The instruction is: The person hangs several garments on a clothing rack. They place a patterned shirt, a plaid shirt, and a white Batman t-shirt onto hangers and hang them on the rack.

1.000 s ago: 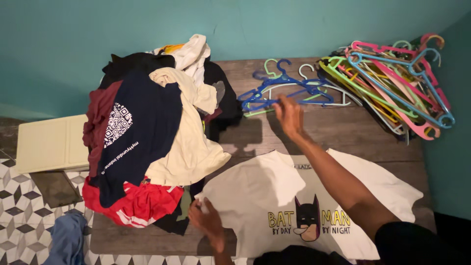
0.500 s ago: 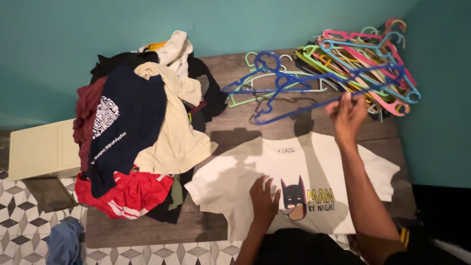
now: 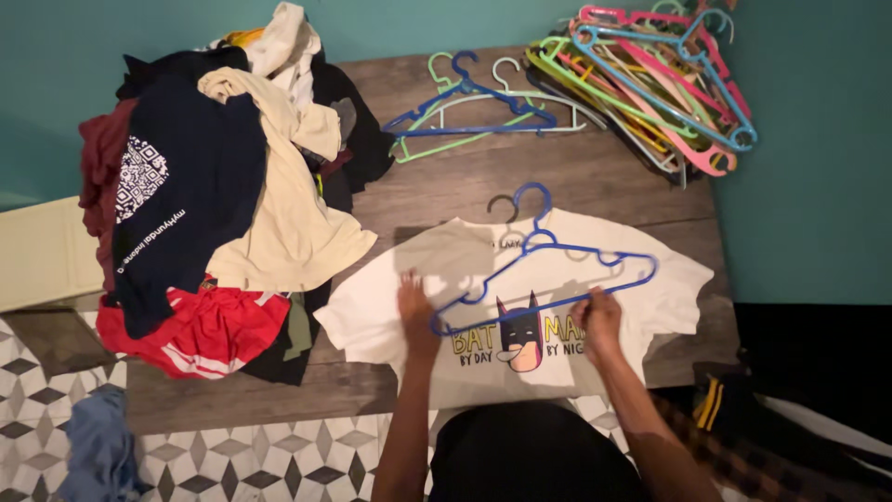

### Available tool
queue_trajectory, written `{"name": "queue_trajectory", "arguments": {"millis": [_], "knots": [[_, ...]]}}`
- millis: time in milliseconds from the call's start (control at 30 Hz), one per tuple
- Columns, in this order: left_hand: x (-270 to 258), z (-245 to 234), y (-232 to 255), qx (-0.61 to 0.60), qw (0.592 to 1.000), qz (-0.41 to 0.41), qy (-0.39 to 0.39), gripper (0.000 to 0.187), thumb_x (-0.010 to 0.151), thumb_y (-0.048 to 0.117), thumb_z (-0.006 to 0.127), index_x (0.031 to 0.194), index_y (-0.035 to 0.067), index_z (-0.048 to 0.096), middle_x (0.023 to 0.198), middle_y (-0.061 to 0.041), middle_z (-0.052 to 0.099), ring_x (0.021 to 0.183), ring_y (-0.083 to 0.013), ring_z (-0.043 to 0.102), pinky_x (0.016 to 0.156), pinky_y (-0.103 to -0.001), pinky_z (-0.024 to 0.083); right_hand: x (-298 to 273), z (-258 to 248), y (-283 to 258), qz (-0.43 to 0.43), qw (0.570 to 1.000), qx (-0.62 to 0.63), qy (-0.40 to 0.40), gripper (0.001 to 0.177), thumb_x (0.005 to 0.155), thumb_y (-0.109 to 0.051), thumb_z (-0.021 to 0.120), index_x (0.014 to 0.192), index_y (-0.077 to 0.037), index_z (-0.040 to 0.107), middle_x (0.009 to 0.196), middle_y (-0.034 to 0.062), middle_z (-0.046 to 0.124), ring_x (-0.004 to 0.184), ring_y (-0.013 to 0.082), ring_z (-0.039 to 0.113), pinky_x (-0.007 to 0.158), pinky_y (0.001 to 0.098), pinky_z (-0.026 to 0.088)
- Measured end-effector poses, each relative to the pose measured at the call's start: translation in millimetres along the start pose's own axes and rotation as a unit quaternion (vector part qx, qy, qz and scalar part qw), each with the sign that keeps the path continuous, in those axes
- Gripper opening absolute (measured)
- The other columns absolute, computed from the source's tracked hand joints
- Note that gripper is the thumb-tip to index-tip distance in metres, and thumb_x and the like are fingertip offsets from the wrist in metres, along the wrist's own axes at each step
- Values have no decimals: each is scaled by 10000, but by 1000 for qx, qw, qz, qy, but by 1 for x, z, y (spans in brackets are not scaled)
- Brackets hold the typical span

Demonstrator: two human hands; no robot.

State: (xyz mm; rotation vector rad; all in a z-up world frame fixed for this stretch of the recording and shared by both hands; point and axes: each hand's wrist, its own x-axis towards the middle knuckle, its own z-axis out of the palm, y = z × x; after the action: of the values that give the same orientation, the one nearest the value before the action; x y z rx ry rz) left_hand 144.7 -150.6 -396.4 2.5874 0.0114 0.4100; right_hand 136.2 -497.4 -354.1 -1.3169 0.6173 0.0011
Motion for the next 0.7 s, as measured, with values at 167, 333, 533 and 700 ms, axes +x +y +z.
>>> {"name": "queue_trajectory", "arguments": {"millis": [167, 333, 533, 700], "knots": [[-41, -75, 3, -35, 988, -82, 123, 356, 1062, 9, 417, 1380, -106, 526, 1452, -315, 536, 1431, -482, 469, 1236, -516, 369, -4, 7, 61, 170, 984, -38, -38, 351, 1074, -273, 402, 845, -76, 581, 737, 109, 707, 530, 157, 541, 466, 308, 400], [-28, -94, 30, -54, 993, -44, 98, 410, 1039, 152, 577, 1384, -66, 538, 1427, -313, 541, 1404, -466, 484, 1193, -526, 385, -8, -21, 33, -32, 909, -415, 29, 296, 994, -287, 561, 946, -62, 747, 804, 177, 759, 679, 237, 719, 631, 371, 557], [15, -55, 29, -84, 994, 62, -14, 673, 923, 359, 714, 1434, -29, 510, 1489, -280, 494, 1428, -451, 451, 1182, -531, 364, 30, -10, -25, -315, 745, -587, -16, 572, 920, -465, 627, 1307, -44, 603, 1392, 212, 562, 1305, 397, 521, 1063, 553, 436], [45, -26, 22, -18, 993, 88, -73, 716, 934, 441, 702, 1528, 104, 483, 1636, -211, 360, 1514, -459, 305, 1200, -609, 269, 82, -10, -17, -244, 690, -671, -121, 990, 909, -674, 512, 1610, -56, 183, 1683, 235, 117, 1558, 441, 62, 1128, 756, 103]]}}
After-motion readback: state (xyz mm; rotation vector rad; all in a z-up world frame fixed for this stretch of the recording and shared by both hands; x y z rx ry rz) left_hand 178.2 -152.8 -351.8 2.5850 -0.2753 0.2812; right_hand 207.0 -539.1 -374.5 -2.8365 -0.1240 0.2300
